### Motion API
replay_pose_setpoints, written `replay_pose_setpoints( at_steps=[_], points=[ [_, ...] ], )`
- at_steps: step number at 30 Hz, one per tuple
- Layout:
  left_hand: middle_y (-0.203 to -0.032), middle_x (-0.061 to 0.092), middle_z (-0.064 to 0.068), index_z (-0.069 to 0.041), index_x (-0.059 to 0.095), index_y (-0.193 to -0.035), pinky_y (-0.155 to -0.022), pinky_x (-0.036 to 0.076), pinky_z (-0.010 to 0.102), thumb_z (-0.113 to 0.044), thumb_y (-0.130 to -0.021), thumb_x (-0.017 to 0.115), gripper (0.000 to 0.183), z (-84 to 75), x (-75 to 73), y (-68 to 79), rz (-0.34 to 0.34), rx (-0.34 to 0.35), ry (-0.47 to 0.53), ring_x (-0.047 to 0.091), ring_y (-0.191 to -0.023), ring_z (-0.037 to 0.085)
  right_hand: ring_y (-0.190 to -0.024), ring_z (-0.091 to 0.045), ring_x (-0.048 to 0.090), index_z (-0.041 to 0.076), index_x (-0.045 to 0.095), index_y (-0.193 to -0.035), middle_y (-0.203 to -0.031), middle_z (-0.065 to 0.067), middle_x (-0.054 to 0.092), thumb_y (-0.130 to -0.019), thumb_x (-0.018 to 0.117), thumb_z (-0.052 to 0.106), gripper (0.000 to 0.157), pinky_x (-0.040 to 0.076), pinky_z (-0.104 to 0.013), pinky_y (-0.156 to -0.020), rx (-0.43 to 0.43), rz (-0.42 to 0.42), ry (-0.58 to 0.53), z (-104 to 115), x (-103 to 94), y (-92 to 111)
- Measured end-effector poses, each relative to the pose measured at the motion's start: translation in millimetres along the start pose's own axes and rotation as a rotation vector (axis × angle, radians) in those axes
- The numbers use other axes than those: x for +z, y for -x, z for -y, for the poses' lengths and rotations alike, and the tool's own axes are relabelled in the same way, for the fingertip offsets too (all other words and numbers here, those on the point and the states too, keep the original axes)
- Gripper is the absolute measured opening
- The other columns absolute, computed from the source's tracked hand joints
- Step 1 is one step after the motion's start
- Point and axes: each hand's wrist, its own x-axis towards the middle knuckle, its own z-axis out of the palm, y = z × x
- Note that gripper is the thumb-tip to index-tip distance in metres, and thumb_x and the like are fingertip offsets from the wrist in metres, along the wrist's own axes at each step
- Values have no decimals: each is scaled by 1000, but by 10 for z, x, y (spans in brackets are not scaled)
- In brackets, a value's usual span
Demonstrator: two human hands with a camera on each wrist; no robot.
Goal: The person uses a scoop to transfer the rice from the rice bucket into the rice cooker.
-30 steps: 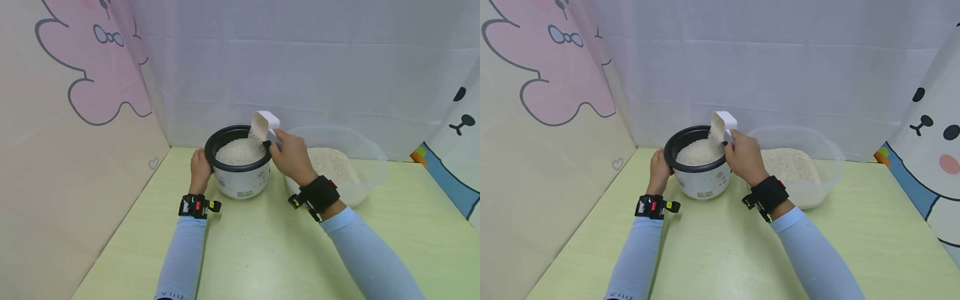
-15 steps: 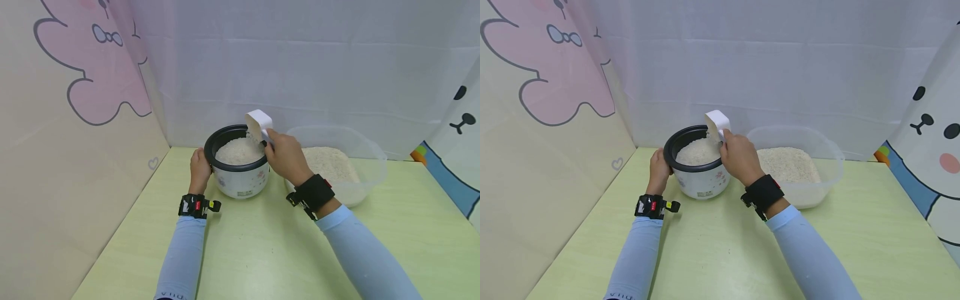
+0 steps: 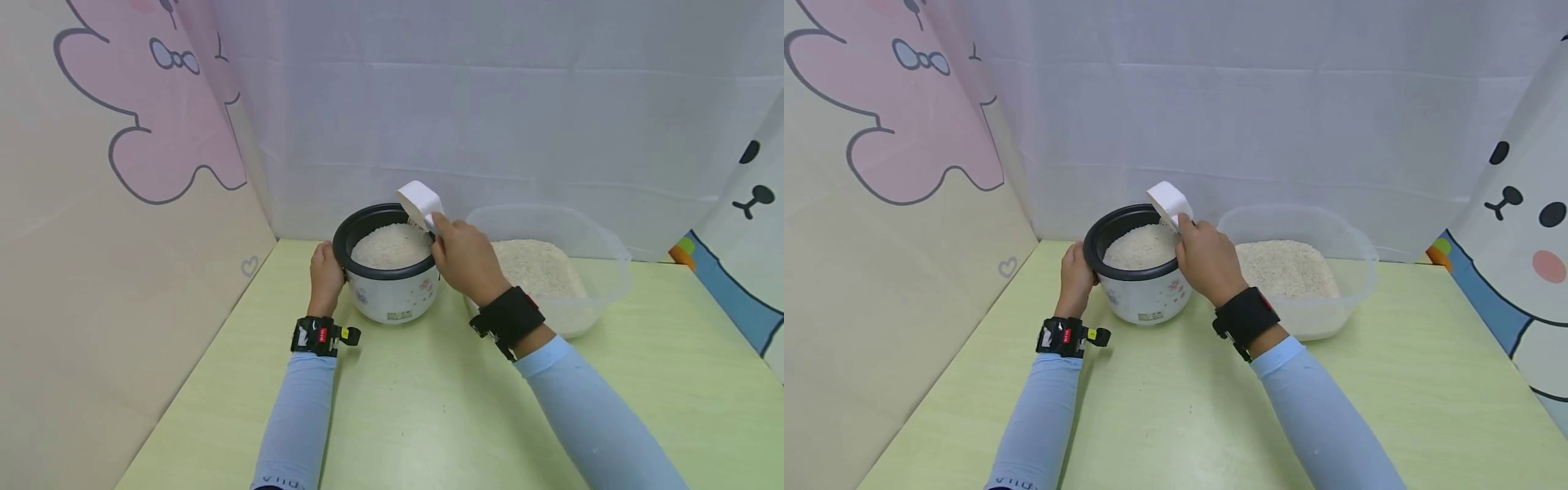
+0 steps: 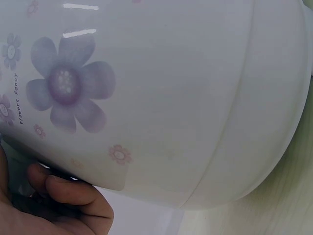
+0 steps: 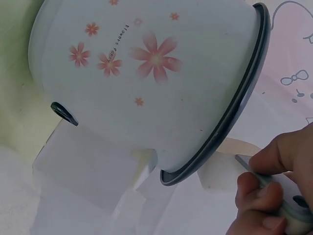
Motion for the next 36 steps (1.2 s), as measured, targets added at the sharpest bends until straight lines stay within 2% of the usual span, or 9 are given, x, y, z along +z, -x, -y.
replay_pose_setpoints(
  at_steps=[6, 12, 14, 19, 21, 25, 31, 36],
  points=[
    [-67, 40, 4, -13, 45, -87, -46, 33, 26, -27, -104, 26, 30, -5, 0, -7, 1, -3, 0, 39, -50, 14, -62, -24, 52, -6, 52, -134, -84, -18, 62, -93, 52, 7, 43, 43, -37, -53, -4, 15, 4, 6, 12, 21],
    [-70, 41, 5, -12, 45, -88, -47, 34, 27, -27, -104, 26, 29, 1, 4, -12, 8, -10, 6, 39, -51, 14, -69, -29, 56, -7, 52, -133, -90, -21, 62, -93, 52, 7, 43, 47, -43, -57, -20, -46, -7, -12, 18, 25],
    [-70, 41, 5, -12, 45, -88, -48, 34, 27, -27, -104, 25, 30, -2, 4, -11, 6, -7, 8, 39, -51, 15, -71, -31, 57, -7, 51, -133, -91, -22, 61, -93, 52, 6, 42, 47, -44, -59, -31, -43, -11, -30, 35, 42],
    [-71, 41, 5, -12, 45, -88, -47, 34, 27, -27, -104, 25, 30, -16, -6, -3, 4, -9, 2, 39, -52, 15, -62, -28, 55, -4, 50, -136, -88, -21, 58, -93, 55, 3, 43, 47, -39, -53, -95, 25, 80, -84, 76, 90],
    [-70, 41, 6, -12, 45, -88, -47, 34, 27, -27, -104, 25, 30, -18, -9, -3, 4, -8, 1, 39, -52, 16, -61, -27, 54, -1, 51, -136, -86, -19, 56, -92, 58, 1, 45, 46, -37, -51, -131, 2, 118, -88, 70, 82],
    [-71, 41, 5, -12, 45, -88, -48, 34, 27, -28, -105, 25, 31, -18, -12, -10, 3, -9, 1, 40, -52, 16, -63, -26, 51, 5, 52, -137, -85, -17, 53, -89, 61, -2, 49, 45, -37, -51, -175, -65, 123, -63, 45, 51],
    [-70, 41, 5, -12, 45, -88, -47, 34, 27, -29, -105, 25, 31, -3, -5, -3, 6, -23, 8, 40, -51, 14, -66, -28, 56, 4, 50, -140, -85, -18, 58, -87, 63, -3, 54, 47, -38, -52, -165, 25, 179, -68, 87, 116],
    [-72, 41, 5, -11, 45, -87, -48, 35, 27, -28, -105, 25, 32, 18, 2, -5, 2, -2, 1, 41, -53, 16, -66, -27, 53, 5, 50, -139, -85, -17, 57, -88, 62, -4, 53, 45, -38, -51, -177, -21, 185, -91, 52, 90]
  ],
)
